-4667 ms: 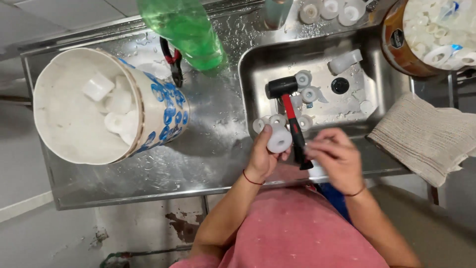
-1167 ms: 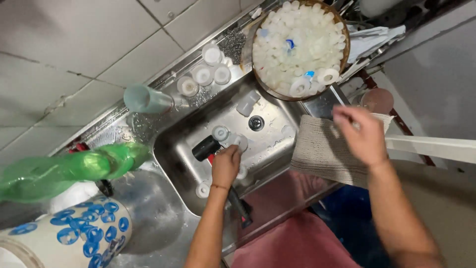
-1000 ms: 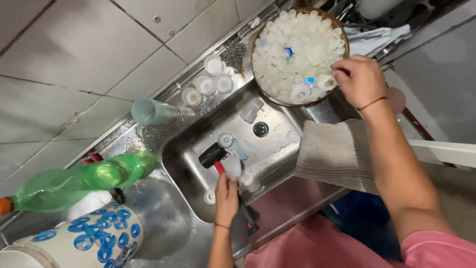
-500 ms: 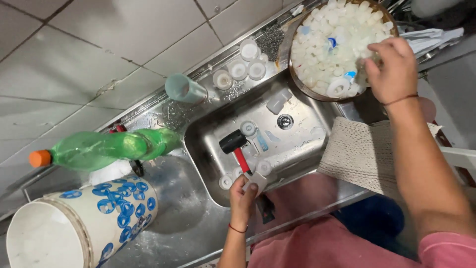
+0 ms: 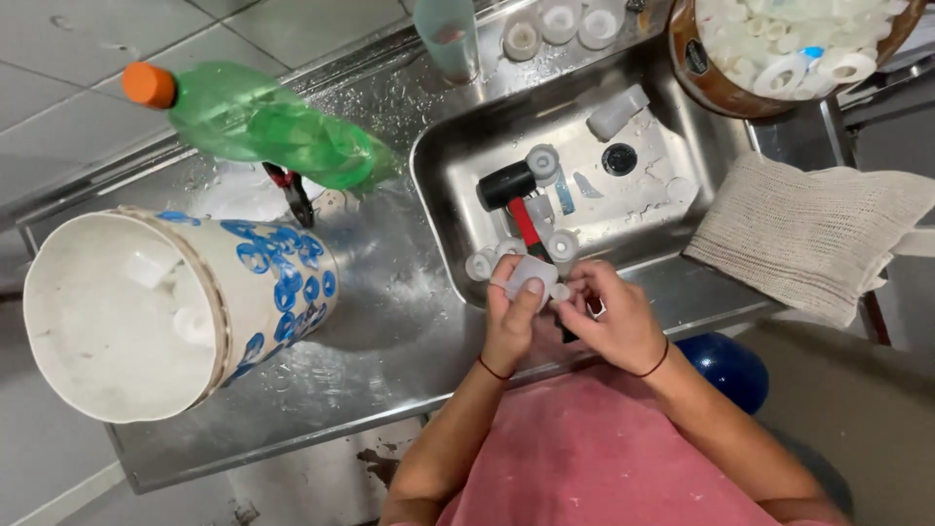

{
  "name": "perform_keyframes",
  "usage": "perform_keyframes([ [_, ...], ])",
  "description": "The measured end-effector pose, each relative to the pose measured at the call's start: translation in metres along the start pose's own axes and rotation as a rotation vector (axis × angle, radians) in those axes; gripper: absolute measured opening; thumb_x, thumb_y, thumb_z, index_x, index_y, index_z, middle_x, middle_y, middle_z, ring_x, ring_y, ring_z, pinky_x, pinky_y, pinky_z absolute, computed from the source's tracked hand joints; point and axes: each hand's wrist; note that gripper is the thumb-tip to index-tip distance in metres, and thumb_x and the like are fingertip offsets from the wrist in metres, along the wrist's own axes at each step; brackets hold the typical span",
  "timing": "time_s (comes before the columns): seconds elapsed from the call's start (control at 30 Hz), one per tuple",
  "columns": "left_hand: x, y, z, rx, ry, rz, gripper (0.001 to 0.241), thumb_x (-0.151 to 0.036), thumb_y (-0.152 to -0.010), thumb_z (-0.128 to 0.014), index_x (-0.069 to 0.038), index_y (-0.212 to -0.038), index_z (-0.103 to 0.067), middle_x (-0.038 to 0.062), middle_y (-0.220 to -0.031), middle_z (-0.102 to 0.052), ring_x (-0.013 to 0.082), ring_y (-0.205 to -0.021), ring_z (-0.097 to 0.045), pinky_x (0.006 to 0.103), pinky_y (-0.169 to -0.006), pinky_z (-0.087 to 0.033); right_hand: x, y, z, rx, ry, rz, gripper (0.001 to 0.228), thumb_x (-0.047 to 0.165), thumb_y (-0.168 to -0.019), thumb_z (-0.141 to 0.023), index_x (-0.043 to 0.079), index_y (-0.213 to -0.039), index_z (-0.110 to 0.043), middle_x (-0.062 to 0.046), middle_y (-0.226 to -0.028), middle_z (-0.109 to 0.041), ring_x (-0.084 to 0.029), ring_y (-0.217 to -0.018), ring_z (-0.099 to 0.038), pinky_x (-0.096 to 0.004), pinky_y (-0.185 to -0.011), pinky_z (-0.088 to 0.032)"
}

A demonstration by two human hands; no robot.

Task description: Preparing and inspecting plastic water jug caps in a sink area, using a rubber mallet to tap them before placing them in a bucket.

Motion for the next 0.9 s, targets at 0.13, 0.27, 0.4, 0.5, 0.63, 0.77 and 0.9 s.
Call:
perform_keyframes([
  [0.13,0.009,0.016,0.035,-0.023,-0.013,0.109,0.035,-0.037,-0.082,-0.072,-0.006,-0.094,-0.063,-0.001,-0.072,-0.056,0.0063,-0.065,-0.052,0.0208,-0.055,-0.043,0.028,0.011,-0.029,0.056,-0.052,0.000,0.030,0.017,-0.081,-0.078,0.009,-0.103,-0.059,-0.004,-0.070,-0.074,-0.021,-0.055,-0.065,-0.030,-0.053,-0.051],
  [0.27,-0.017,0.031,0.074,0.104,0.013,0.104,0.024,-0.030,-0.083,-0.072,-0.007,-0.078,-0.066,0.003,-0.059,-0.059,0.0050,-0.058,-0.053,0.0195,-0.051,-0.042,0.049,0.030,-0.061,0.102,-0.101,-0.005,0.017,0.013,-0.085,-0.075,0.011,-0.097,-0.063,-0.001,-0.067,-0.075,-0.015,-0.051,-0.063,-0.026,-0.050,-0.051],
  [0.4,-0.028,0.041,0.105,0.161,0.035,0.053,0.023,-0.026,-0.082,-0.073,-0.009,-0.070,-0.064,-0.001,-0.055,-0.057,0.0030,-0.054,-0.049,0.0183,-0.049,-0.039,0.063,0.038,-0.091,0.082,-0.170,-0.107,0.022,0.007,-0.082,-0.077,0.007,-0.096,-0.061,-0.006,-0.066,-0.072,-0.016,-0.052,-0.059,-0.029,-0.051,-0.051],
  [0.5,-0.045,0.050,0.119,0.166,0.014,0.027,0.025,-0.027,-0.083,-0.069,-0.011,-0.066,-0.061,-0.001,-0.050,-0.051,0.0029,-0.050,-0.045,0.0180,-0.048,-0.035,0.083,0.031,-0.106,0.020,-0.184,-0.038,0.048,0.010,-0.070,-0.089,0.001,-0.104,-0.057,-0.008,-0.079,-0.051,-0.019,-0.067,-0.050,-0.032,-0.059,-0.046],
  [0.63,-0.056,0.064,0.132,0.080,0.031,0.041,0.028,-0.028,-0.086,-0.061,-0.012,-0.064,-0.057,-0.002,-0.052,-0.045,0.0062,-0.050,-0.042,0.0214,-0.045,-0.037,0.127,0.025,-0.122,0.325,-0.265,0.111,0.048,0.010,-0.090,-0.067,0.001,-0.136,-0.058,-0.025,-0.144,-0.051,-0.042,-0.134,-0.047,-0.056,-0.108,-0.037],
  [0.77,-0.062,0.078,0.145,-0.040,0.033,-0.008,0.027,-0.022,-0.086,-0.056,-0.010,-0.062,-0.054,-0.001,-0.053,-0.040,0.0084,-0.050,-0.040,0.0243,-0.045,-0.037,0.138,0.030,-0.156,0.178,-0.234,0.131,0.034,0.004,-0.088,-0.069,0.002,-0.122,-0.069,-0.019,-0.125,-0.069,-0.038,-0.118,-0.063,-0.051,-0.100,-0.047],
  [0.9,-0.091,0.089,0.163,-0.109,-0.054,-0.069,0.025,-0.019,-0.082,-0.056,-0.007,-0.060,-0.055,0.002,-0.051,-0.041,0.0107,-0.051,-0.042,0.0266,-0.045,-0.038,0.156,0.031,-0.171,0.170,-0.287,0.162,0.029,0.001,-0.087,-0.070,0.003,-0.115,-0.073,-0.016,-0.117,-0.073,-0.032,-0.110,-0.069,-0.047,-0.096,-0.051],
])
Point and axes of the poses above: each hand's wrist, its own y-axis away from the middle knuckle, its own z-axis out of the back of the hand, x = y × z
